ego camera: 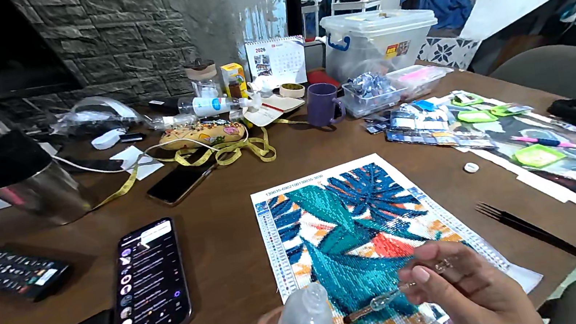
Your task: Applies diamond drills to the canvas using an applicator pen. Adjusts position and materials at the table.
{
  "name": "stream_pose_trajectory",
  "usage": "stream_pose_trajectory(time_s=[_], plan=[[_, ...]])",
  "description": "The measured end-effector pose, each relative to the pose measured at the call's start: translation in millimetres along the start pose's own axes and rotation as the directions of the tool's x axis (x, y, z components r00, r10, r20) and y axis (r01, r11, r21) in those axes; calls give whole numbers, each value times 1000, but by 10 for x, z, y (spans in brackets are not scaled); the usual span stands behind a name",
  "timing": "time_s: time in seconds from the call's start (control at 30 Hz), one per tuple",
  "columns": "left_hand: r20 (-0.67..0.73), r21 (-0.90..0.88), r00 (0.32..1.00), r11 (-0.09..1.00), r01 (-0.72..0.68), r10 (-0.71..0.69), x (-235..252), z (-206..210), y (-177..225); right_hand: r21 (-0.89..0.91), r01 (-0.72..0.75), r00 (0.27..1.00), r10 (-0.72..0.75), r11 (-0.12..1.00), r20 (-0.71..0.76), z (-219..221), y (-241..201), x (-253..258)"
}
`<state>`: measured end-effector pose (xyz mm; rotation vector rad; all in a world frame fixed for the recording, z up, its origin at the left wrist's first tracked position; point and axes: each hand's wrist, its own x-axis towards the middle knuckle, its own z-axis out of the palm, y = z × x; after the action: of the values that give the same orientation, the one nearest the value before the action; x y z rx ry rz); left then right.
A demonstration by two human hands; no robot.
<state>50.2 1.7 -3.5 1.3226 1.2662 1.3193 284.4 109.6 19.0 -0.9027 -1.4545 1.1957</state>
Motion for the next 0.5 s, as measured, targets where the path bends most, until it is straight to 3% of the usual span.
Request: stream_pose_trajectory(time_s=[0.17,0.37,0.5], plan=[[-16,-12,1000,1000,1,-1,-3,6,-2,37,41,999,-41,998,-5,-29,-42,-14],[-37,-35,999,999,-10,8,3,-7,-18,37,65,992,-68,997,103,109,-22,-80],[-34,-30,999,1000,-3,2,5,-9,-32,4,65,995,-65,998,73,22,-13,-40]])
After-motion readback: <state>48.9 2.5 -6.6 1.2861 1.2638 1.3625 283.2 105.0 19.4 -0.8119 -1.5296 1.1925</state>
